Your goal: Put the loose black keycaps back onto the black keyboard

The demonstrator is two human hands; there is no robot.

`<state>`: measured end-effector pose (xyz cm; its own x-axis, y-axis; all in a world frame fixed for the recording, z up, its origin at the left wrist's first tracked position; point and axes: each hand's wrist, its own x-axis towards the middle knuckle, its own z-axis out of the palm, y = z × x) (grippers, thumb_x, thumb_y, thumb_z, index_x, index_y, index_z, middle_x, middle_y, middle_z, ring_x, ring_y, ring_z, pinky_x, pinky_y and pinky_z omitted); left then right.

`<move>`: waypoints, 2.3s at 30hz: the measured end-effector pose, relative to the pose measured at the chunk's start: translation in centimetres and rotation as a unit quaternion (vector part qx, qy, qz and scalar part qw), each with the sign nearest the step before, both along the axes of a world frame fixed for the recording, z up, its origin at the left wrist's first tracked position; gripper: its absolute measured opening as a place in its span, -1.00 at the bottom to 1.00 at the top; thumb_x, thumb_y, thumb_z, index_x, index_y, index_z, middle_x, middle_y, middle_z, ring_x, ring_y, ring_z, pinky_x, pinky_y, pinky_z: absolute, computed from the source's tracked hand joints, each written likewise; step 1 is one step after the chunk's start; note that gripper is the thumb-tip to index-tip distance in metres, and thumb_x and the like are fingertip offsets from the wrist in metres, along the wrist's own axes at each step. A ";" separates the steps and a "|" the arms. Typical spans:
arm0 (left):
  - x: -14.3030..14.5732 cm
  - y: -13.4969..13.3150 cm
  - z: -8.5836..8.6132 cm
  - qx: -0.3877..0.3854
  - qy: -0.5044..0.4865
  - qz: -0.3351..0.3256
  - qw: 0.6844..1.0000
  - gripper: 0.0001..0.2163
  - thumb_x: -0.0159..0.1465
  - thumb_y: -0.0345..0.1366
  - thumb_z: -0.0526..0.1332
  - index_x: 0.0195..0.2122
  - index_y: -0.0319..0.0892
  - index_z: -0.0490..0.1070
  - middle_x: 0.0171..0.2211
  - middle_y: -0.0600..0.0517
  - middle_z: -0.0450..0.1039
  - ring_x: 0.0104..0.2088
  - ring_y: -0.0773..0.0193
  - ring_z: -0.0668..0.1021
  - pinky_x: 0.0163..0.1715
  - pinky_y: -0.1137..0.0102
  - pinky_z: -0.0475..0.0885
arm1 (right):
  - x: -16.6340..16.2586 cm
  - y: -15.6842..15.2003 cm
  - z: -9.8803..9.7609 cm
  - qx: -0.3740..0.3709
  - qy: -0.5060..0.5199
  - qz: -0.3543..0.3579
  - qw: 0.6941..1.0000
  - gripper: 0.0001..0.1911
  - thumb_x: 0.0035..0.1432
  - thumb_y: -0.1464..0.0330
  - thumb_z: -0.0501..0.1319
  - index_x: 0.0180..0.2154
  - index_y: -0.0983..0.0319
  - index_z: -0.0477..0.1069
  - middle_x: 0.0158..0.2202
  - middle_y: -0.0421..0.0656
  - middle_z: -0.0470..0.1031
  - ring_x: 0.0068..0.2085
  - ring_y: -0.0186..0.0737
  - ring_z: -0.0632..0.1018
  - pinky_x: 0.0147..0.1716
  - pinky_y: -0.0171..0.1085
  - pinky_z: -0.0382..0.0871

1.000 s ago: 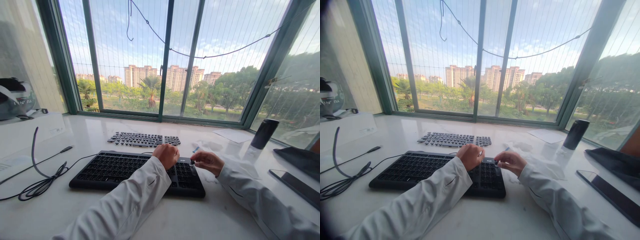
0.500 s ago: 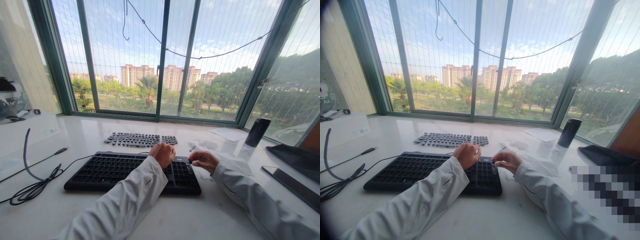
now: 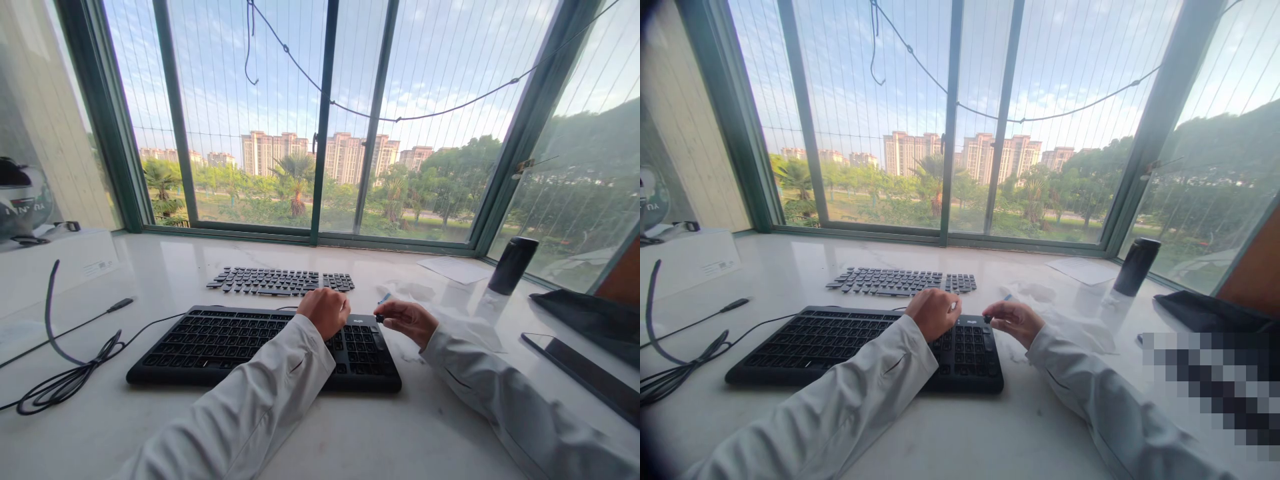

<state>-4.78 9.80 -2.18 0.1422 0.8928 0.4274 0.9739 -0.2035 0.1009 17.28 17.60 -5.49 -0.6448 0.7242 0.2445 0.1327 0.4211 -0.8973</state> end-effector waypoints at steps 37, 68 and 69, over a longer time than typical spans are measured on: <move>0.1 -0.1 0.4 -0.010 0.020 -0.014 1.000 -0.65 0.28 -0.22 -0.02 -0.36 -0.20 0.56 -0.38 -0.14 0.56 -0.32 0.07 0.59 -0.27 0.26 0.42 | -0.3 -0.9 0.2 0.141 -0.068 0.001 0.988 -0.60 0.03 0.08 0.27 -0.25 0.27 0.48 -0.33 -0.09 0.50 -0.38 -0.29 0.47 -0.31 -0.26 0.43; -0.1 0.1 -0.1 0.027 0.046 -0.036 0.998 -0.64 0.26 -0.21 -0.01 -0.45 -0.22 0.54 -0.49 -0.10 0.53 -0.44 0.11 0.56 -0.40 0.32 0.38 | -0.6 -3.1 1.6 0.192 -0.152 0.206 0.947 -0.68 -0.06 0.19 0.38 -0.28 0.27 0.59 -0.51 -0.18 0.46 -0.56 -0.44 0.27 -0.50 -0.38 0.28; -0.1 0.1 -0.1 0.027 0.044 -0.038 0.998 -0.64 0.26 -0.21 0.00 -0.46 -0.22 0.54 -0.50 -0.10 0.52 -0.45 0.13 0.56 -0.40 0.33 0.38 | -0.6 -3.1 1.6 0.187 -0.153 0.204 0.949 -0.67 -0.06 0.19 0.38 -0.28 0.27 0.59 -0.52 -0.18 0.46 -0.55 -0.44 0.28 -0.50 -0.37 0.27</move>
